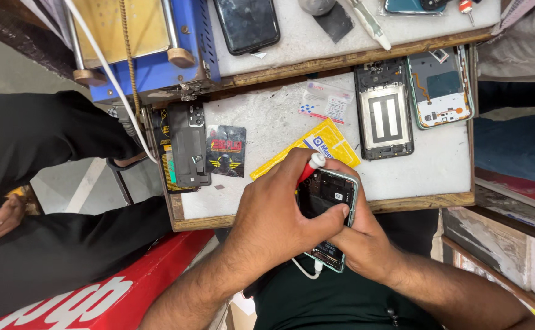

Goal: The person uses a red-handled screwdriver to remove screws from the back of a smartphone, then removes the back cover and battery. They reconnect the battery, reassemble the phone, and test it by powering it on and navigating the interface.

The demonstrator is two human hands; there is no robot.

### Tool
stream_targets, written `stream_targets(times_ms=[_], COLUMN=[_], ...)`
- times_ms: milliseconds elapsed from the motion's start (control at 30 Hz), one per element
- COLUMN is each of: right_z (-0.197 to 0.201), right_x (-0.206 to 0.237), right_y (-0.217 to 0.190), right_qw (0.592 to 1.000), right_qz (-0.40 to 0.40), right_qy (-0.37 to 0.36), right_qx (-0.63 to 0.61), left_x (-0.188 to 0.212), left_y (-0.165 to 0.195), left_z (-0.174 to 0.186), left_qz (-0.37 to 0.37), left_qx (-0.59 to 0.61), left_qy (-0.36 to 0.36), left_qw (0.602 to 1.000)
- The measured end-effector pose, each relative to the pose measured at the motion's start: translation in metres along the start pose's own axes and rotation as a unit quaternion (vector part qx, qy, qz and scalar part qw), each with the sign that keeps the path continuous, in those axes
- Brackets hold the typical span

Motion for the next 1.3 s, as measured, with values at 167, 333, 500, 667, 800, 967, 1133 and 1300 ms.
stream_targets(times_ms=[167, 333, 500, 667, 800, 967, 1133, 1300], right_z=[0.003, 0.002, 0.003, 0.007, 0.009, 0.004, -0.003, -0.002], right_x=[-0.001, 0.004, 0.002, -0.012, -0.023, -0.023, -0.02, -0.016], right_y=[-0.002, -0.001, 0.004, 0.01, 0.004, -0.003, -0.007, -0.007], right_qw=[0.995, 0.997, 0.995, 0.994, 0.968, 0.947, 0.933, 0.931], right_qz=[0.032, 0.031, 0.026, -0.056, -0.107, -0.137, -0.132, -0.161], right_qy=[-0.024, -0.019, -0.017, 0.039, 0.033, 0.021, -0.009, -0.002], right_qx=[0.093, 0.073, 0.097, -0.08, -0.224, -0.29, -0.334, -0.326], left_x=[-0.004, -0.004, -0.008, -0.004, 0.005, 0.022, 0.031, 0.034], left_y=[0.002, 0.003, -0.004, -0.002, -0.025, -0.028, -0.036, -0.04], left_z=[-0.001, -0.005, -0.012, 0.004, 0.009, 0.011, 0.008, 0.005], left_qz=[0.015, 0.017, 0.044, -0.114, 0.058, -0.043, -0.043, -0.041], left_qx=[-0.009, -0.014, -0.011, 0.036, 0.226, 0.228, 0.281, 0.298], left_qy=[-0.009, -0.015, -0.036, 0.091, 0.049, 0.073, 0.049, 0.043], left_qw=[1.0, 1.0, 0.998, 0.989, 0.971, 0.97, 0.958, 0.953])
Point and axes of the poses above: each hand's wrist, its own x-axis away from the middle knuckle, its own z-axis out of the back of the hand, y = z × x, the point moved 4 cm from there along -x, towards the middle knuckle, and after that the axes turned 14 degrees about z, right-handed, at the moved point
